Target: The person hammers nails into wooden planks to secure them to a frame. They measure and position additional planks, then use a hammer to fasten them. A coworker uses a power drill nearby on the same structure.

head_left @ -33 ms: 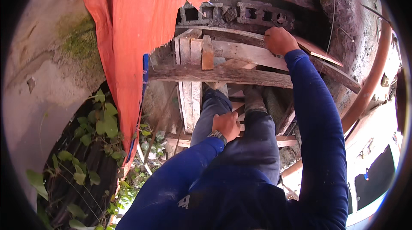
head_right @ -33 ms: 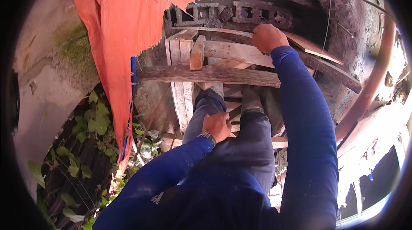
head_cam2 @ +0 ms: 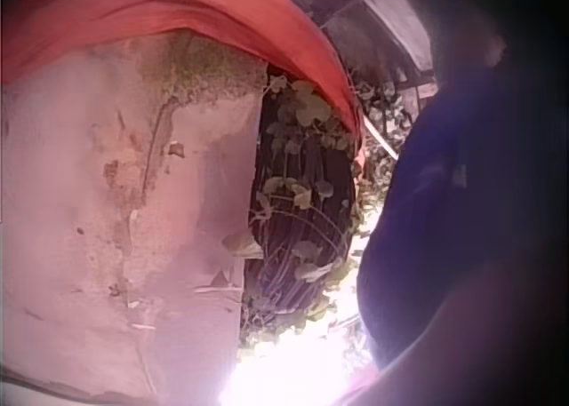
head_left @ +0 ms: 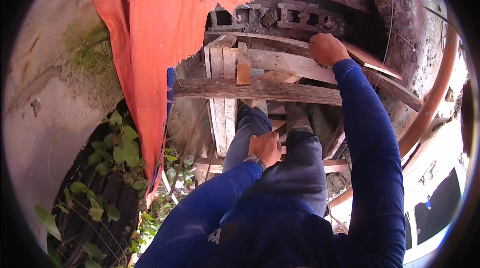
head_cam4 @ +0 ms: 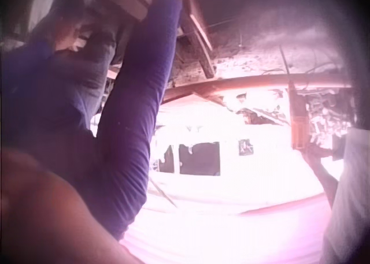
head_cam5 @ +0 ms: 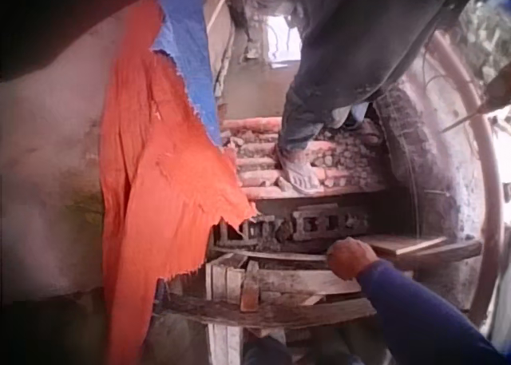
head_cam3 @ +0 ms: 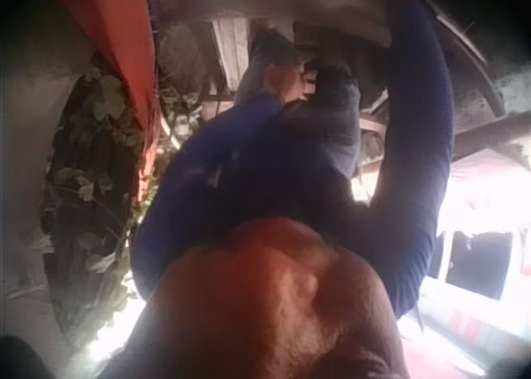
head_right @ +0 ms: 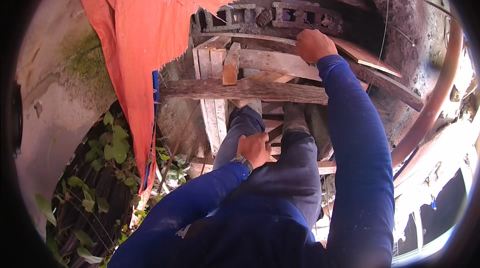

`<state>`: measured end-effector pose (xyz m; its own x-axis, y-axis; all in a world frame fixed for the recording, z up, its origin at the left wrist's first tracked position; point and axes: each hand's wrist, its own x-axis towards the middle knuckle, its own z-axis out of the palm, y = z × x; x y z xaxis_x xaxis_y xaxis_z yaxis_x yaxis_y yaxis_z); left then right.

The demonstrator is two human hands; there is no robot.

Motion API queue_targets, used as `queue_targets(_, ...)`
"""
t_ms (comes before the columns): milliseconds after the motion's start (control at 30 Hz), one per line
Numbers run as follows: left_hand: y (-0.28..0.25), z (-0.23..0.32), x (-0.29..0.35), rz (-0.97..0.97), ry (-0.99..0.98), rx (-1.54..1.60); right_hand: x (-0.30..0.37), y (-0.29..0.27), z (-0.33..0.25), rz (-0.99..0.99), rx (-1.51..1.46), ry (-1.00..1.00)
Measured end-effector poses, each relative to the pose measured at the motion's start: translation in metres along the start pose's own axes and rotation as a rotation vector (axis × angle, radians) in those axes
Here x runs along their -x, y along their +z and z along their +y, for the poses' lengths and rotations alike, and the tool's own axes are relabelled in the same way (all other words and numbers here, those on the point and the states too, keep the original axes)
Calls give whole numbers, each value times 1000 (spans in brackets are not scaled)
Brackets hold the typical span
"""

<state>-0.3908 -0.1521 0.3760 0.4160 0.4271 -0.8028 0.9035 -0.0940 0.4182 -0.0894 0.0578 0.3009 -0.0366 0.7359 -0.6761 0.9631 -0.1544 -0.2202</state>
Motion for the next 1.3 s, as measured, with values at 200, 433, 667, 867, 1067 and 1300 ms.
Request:
queue_targets(200, -21, -12, -13, -45, 25, 31, -47, 48, 42, -40, 100, -398)
queue_targets(433, -37, -16, -23, -59, 49, 39, -49, 29, 47, -120, -168, -130)
queue_targets(667, -35, -18, -25, -60, 84, 31, -75, 62, 70, -154, -113, -248)
queue_targets(867, -34, -20, -25, -42, 90, 28, -73, 44, 42, -215, -123, -51)
queue_targets(1067, -35, -19, -26, -63, 77, 32, -70, 50, 43, -194, -138, 3)
queue_targets(1300, -37, -18, -27, -61, 82, 24, -66, 45, 40, -170, -126, 11)
